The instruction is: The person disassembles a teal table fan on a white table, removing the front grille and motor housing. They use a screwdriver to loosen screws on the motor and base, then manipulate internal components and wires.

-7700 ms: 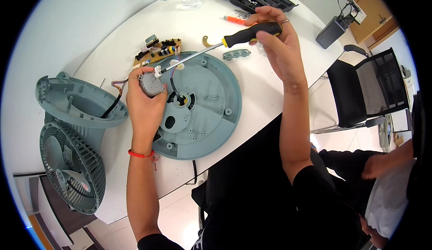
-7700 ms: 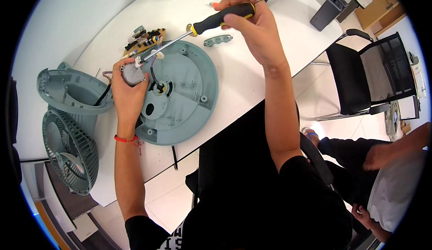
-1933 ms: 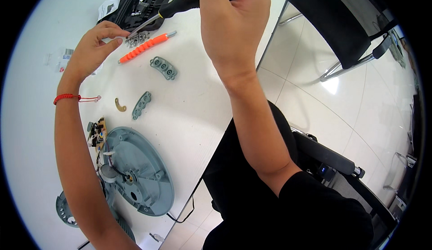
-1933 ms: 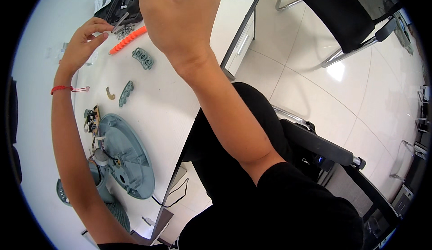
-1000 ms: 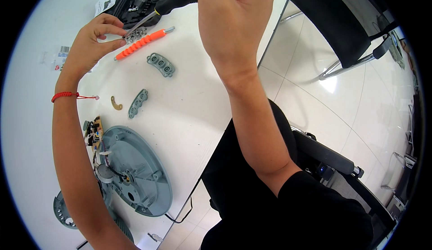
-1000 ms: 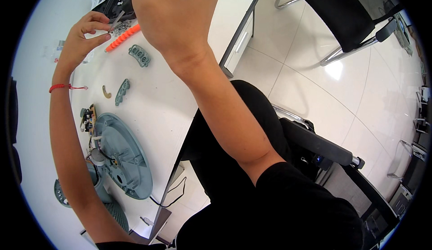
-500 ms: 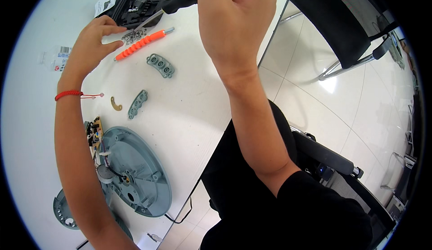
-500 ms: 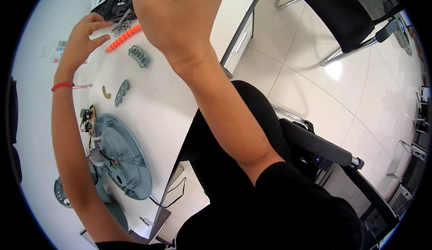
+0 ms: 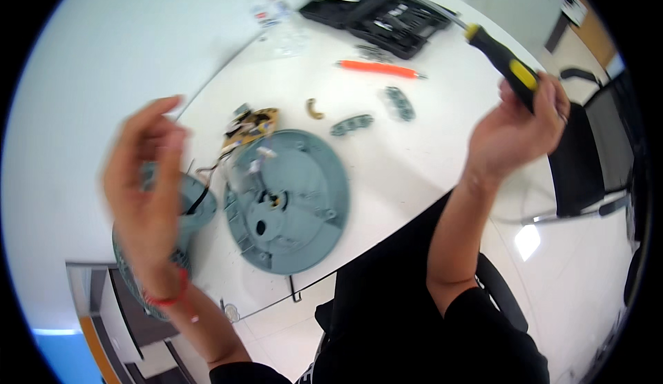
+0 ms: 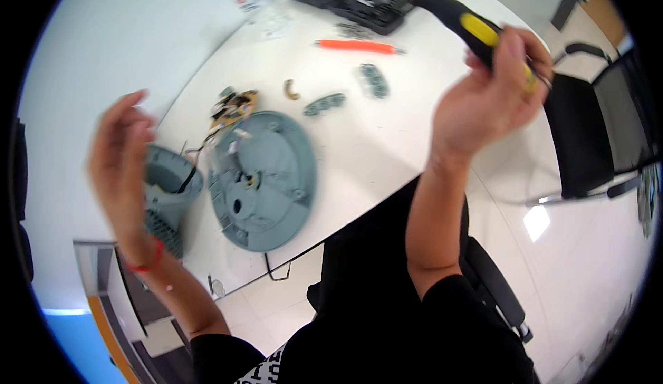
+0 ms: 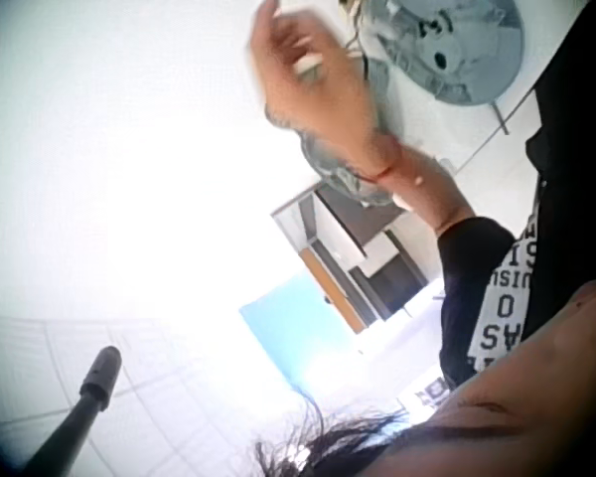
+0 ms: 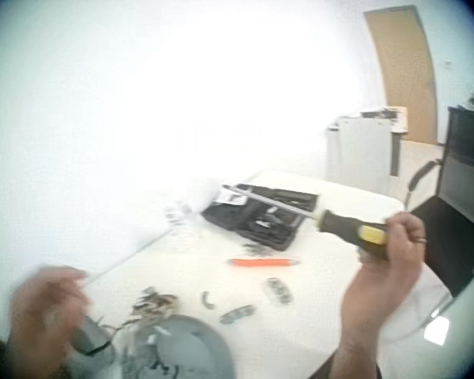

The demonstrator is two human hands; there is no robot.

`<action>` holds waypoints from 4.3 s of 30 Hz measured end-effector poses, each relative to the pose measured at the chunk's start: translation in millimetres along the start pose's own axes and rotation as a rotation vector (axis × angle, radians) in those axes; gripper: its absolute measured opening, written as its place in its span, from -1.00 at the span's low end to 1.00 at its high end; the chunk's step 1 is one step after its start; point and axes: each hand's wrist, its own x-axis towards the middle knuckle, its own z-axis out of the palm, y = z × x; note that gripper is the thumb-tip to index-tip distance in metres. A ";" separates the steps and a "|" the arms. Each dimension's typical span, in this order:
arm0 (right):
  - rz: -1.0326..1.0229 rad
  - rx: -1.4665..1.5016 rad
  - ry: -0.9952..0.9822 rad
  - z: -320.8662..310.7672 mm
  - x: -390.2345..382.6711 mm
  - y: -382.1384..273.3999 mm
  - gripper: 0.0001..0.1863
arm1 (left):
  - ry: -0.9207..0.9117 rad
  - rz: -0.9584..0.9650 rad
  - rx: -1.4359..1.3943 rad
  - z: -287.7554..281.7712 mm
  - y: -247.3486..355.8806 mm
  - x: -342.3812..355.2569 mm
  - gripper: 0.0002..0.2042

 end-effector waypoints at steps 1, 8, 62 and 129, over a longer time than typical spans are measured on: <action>-0.005 0.049 -0.042 2.2 -1.0 -5.2 -0.75 | -0.022 -0.102 -0.042 11.1 -7.4 -12.0 -0.74; -0.040 0.076 -0.253 14.6 -11.9 -37.9 -0.76 | -0.218 -0.249 -0.030 50.9 -68.5 -79.5 -0.38; -0.272 -0.442 -1.737 154.6 -100.4 -30.6 -0.71 | 0.181 -0.273 -0.765 97.1 -113.4 -111.0 -0.44; -0.180 -0.853 -1.591 129.2 -57.8 43.2 -0.83 | 0.170 -0.229 -0.613 102.7 -119.3 -110.6 -0.47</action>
